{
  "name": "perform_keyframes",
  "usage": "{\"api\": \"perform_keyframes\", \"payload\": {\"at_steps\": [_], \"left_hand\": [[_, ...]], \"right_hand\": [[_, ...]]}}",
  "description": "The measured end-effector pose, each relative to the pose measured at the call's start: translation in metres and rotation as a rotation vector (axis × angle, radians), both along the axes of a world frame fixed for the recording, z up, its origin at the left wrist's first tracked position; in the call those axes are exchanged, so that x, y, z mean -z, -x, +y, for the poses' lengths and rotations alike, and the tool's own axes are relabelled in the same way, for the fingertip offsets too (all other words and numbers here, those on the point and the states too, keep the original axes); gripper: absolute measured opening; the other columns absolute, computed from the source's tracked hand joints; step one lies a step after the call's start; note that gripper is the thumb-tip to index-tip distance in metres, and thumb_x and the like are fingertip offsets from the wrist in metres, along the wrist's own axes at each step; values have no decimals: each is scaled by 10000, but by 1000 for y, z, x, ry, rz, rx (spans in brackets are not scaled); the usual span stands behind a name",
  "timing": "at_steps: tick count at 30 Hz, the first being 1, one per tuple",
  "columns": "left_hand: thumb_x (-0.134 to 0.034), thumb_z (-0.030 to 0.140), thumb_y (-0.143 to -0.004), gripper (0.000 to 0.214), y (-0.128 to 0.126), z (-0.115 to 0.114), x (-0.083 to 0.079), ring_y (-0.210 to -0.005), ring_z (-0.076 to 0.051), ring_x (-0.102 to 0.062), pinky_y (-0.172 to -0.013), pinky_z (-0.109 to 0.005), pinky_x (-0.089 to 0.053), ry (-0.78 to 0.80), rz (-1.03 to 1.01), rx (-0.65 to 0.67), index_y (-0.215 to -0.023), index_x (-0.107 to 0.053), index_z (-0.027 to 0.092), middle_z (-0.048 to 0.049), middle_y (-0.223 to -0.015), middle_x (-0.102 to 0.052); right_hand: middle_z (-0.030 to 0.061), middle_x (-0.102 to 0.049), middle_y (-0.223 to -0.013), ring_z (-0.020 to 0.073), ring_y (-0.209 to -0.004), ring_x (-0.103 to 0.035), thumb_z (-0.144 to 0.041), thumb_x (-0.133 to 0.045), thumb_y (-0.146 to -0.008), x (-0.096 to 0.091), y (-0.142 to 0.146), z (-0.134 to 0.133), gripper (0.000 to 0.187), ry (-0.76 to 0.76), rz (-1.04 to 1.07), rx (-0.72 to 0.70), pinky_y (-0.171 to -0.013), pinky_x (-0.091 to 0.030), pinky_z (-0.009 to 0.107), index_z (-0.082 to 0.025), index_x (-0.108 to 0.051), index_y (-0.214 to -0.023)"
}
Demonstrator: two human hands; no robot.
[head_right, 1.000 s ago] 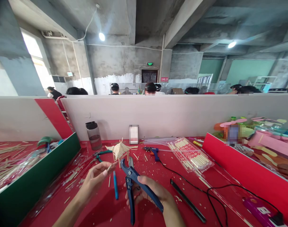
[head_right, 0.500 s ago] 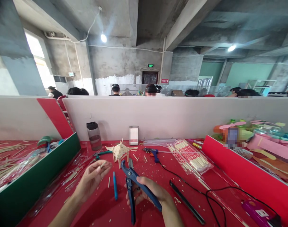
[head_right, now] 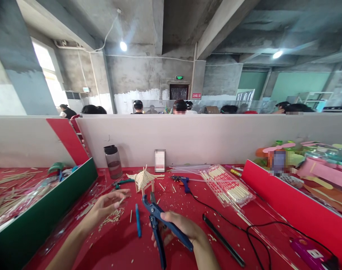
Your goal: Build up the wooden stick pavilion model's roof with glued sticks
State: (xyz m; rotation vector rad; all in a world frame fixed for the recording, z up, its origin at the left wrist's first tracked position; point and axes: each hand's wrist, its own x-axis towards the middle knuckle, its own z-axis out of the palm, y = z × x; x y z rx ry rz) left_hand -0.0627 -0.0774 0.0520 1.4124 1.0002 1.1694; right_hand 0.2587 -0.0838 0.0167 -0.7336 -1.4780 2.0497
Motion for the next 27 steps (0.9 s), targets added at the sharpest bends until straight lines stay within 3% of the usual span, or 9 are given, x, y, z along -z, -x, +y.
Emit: {"api": "perform_keyframes", "payload": {"at_steps": [2,5,7,10,14,22,25,27], "left_hand": [[-798,455,-781,285,-13,-7,1,-1251,-360,-614,-1069,-449,-455,14,-17,170,-919,-775,208,-127,-1448,-587],[-804,461,-768,302,-24,-13,1,-1355,-397,-514,-1051,-455,-452,30,53,324,-919,-782,200,-151,-1478,-555],[-810,476,-753,326,-28,-14,2,-1343,-396,-518,-1033,-449,-455,38,69,355,-913,-784,193,-169,-1377,-632],[-806,485,-757,349,-31,-13,2,-1093,-338,-665,-954,-413,-489,56,46,364,-920,-778,178,-152,-1108,-739],[-799,438,-783,309,-34,-12,2,-830,-241,-682,-816,-335,-509,96,32,320,-929,-773,167,-96,-884,-746],[-855,410,-728,328,-9,1,11,-782,-176,-656,-740,-239,-516,82,-165,129,-936,-786,166,-64,-848,-721],[-877,424,-689,354,11,8,8,-845,-193,-673,-816,-266,-540,64,-269,-18,-920,-788,171,-72,-923,-734],[-867,450,-692,378,24,12,4,-859,-208,-678,-804,-277,-542,45,-234,-140,-935,-777,176,-74,-947,-743]], "right_hand": [[151,-756,-916,269,-856,-727,-662,-586,-831,-2,2,-2,633,-4,-7,-27,-732,-561,352,-93,-720,-1075],[144,-764,-949,250,-839,-725,-651,-601,-825,-6,4,-4,615,-5,-27,-51,-714,-548,323,-107,-730,-1080],[144,-765,-994,245,-821,-727,-647,-625,-809,-9,5,-5,607,-3,-41,-36,-697,-545,318,-118,-730,-1087],[133,-770,-993,246,-808,-729,-657,-635,-797,-9,5,-5,608,4,-62,-33,-713,-549,340,-134,-729,-1090],[114,-770,-895,243,-787,-728,-658,-609,-820,-7,5,-4,598,-1,-75,-53,-730,-550,353,-130,-725,-1076],[94,-739,-815,207,-689,-713,-655,-671,-772,5,7,2,583,51,-83,-40,-660,-540,303,-109,-706,-973],[91,-735,-822,188,-667,-707,-665,-674,-765,6,7,4,592,70,-107,-46,-647,-533,284,-110,-696,-969],[94,-733,-840,184,-665,-706,-675,-675,-761,5,6,4,604,69,-121,-51,-618,-523,267,-111,-692,-974]]}}
